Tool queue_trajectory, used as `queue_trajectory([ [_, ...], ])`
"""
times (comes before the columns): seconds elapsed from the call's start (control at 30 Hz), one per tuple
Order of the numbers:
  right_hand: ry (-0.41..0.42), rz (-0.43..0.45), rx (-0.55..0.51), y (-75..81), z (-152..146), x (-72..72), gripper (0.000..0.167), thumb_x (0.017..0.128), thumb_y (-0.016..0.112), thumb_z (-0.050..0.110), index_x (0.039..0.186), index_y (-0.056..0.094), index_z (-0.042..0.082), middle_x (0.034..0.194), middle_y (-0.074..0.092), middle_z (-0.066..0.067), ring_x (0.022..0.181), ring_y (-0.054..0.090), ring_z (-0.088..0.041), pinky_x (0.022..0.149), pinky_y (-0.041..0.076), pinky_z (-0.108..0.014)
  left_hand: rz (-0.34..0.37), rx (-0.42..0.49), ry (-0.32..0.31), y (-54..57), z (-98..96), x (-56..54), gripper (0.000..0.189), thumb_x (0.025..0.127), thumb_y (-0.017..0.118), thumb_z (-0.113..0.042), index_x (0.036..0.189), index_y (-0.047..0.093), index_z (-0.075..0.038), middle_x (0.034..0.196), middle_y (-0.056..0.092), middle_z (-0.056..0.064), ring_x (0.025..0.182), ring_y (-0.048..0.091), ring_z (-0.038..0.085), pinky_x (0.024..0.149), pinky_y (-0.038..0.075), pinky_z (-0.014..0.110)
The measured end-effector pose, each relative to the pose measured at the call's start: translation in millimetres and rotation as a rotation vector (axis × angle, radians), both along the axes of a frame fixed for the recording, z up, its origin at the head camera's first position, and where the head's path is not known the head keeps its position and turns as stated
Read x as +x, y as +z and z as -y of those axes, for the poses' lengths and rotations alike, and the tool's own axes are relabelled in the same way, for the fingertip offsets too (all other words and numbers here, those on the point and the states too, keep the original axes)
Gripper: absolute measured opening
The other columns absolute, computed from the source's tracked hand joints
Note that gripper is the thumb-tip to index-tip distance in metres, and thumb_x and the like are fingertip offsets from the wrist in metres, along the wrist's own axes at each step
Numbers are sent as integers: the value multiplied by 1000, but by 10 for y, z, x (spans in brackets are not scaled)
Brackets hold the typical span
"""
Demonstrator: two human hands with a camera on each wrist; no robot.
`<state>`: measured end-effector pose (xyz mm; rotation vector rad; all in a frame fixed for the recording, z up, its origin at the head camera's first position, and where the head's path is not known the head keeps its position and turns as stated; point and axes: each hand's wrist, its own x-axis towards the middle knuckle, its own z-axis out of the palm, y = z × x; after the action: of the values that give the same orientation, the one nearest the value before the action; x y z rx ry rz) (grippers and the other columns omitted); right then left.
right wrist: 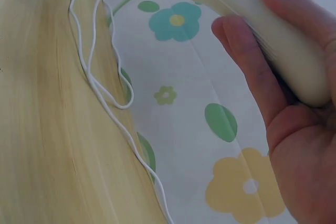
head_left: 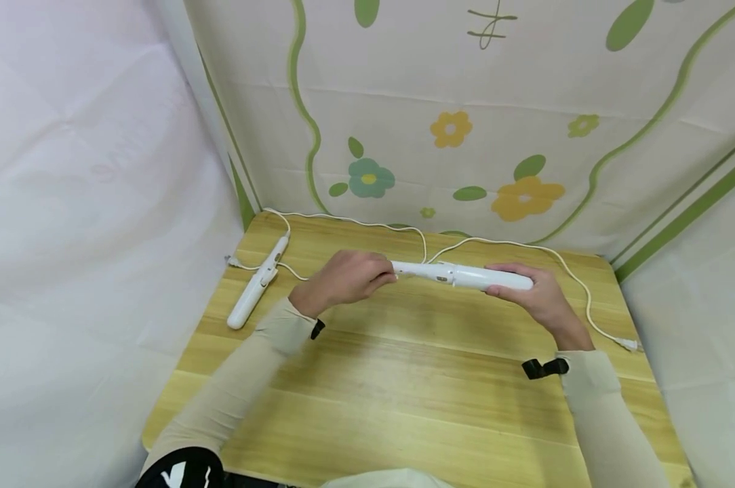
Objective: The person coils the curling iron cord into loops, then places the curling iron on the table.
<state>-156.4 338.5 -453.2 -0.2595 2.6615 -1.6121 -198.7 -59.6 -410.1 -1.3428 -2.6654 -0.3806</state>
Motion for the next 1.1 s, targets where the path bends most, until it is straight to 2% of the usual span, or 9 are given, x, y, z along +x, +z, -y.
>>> queue_trajectory([
  [0.13,45,18,-37,26,-19,39,42,94,87,9,134,77,6,121,77,18,98,68,-12,78,59,-26,55,87,-57,73,65,-109,18,110,69,-30,105,81,-18,93,76,-7,69,58,6,64,50,29],
  [0.27,84,13,-71,62,-28,72,40,94,85,4,134,76,2,123,77,17,99,69,-11,79,60,-25,160,227,-80,54,102,-189,15,108,70,-28,106,82,-18,96,78,-7,71,57,6,67,48,27],
  [0.5,167,-9,-182,53,-14,84,38,94,81,-6,131,76,-2,121,80,11,96,74,-10,81,63,-25,500,536,-71,-45,84,-268,8,103,78,-20,106,82,-13,96,78,-4,71,51,14,66,43,25],
  [0.63,231,0,-351,20,-12,86,35,96,73,-13,130,76,-4,122,81,3,97,78,-14,85,64,-27,696,650,-61,-99,30,-303,13,106,74,-18,114,81,-11,107,80,1,86,66,18,77,55,29],
  [0.73,272,-6,-469,2,-11,83,37,97,67,-19,130,75,-5,122,80,-2,96,80,-18,88,65,-29,799,718,-59,-161,-23,-322,12,108,71,-13,114,79,-7,108,81,7,95,73,21,83,59,32],
  [0.8,289,-18,-521,-6,-3,77,37,97,64,-21,131,74,-7,123,79,-5,98,80,-19,89,65,-30,833,756,-51,-228,-59,-333,11,108,69,-8,112,77,-2,105,80,10,94,73,19,82,59,31],
  [0.97,246,-52,-580,-27,37,55,37,96,64,-22,130,74,-9,122,80,-8,101,78,-20,89,65,-32,863,802,12,-412,-137,-307,9,105,67,4,110,74,8,97,78,14,76,63,10,65,51,22],
  [1.03,217,-64,-602,-42,51,49,37,95,64,-24,128,74,-11,121,80,-9,101,78,-20,88,66,-33,879,804,32,-473,-169,-284,12,105,63,8,112,72,9,96,79,18,68,56,10,59,45,22],
  [1.1,191,-74,-629,-58,65,46,36,95,63,-25,128,72,-14,123,79,-10,102,78,-21,88,66,-35,887,783,77,-518,-197,-255,13,107,63,4,116,73,5,97,80,21,62,52,10,55,41,23],
])
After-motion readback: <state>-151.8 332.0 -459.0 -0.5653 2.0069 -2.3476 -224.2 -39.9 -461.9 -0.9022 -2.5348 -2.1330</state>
